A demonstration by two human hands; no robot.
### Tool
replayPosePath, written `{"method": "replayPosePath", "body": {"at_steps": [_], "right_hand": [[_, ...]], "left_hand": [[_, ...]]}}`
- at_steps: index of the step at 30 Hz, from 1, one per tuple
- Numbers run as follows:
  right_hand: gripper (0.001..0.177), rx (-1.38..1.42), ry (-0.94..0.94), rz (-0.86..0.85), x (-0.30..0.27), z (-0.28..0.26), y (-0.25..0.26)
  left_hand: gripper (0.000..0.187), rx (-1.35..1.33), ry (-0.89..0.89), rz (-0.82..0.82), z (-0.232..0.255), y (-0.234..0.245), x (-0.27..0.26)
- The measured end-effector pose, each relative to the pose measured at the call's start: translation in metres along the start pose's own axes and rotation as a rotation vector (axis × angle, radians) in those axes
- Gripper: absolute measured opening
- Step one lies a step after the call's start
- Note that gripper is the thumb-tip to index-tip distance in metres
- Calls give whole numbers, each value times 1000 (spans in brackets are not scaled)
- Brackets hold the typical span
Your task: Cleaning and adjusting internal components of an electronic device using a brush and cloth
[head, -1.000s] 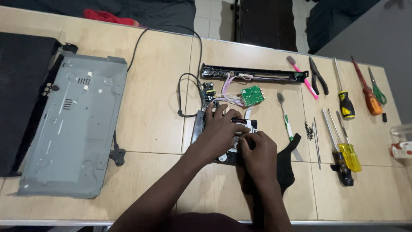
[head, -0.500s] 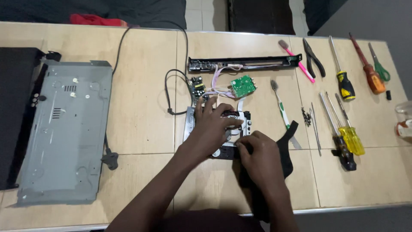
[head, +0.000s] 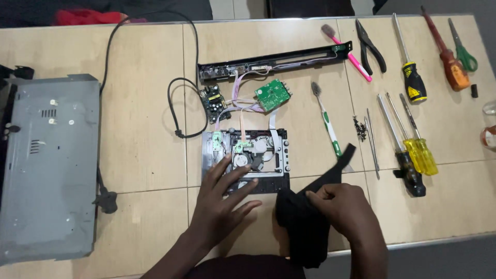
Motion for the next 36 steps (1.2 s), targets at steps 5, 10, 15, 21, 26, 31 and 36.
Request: {"method": "replayPosePath", "body": {"at_steps": [5,10,15,21,26,31,36], "right_hand": [[17,32,88,-62,4,-15,15],[9,198,431,399,16,-19,21],[12,93,439,173,21,-16,30],[37,-18,666,-112,18,-7,4],[22,-95,735,-175,13,-11,7],[31,-211,447,-203,28,12,14],[35,-61,464,-178,16,-8,23]], "left_hand": [[47,5,4,-36,-1,-8,-4],[40,75,44,-21,0,-11,0],[38,160,17,-63,4,-14,-1],[32,139,28,-108,11,-13,-6],[24,144,56,-101,8,-15,-5],[26,148,88,-94,6,-19,-6],[28,164,104,-100,6,-19,-4]]}}
Point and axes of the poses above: each hand's wrist, its own x-axis towards the middle knuckle, its own y-axis out of the back of the hand, z = x × y, the point moved 2 cm from there along x, towards the middle knuckle, and after that the axes turned 12 degrees about -z, right-handed, at the moved point
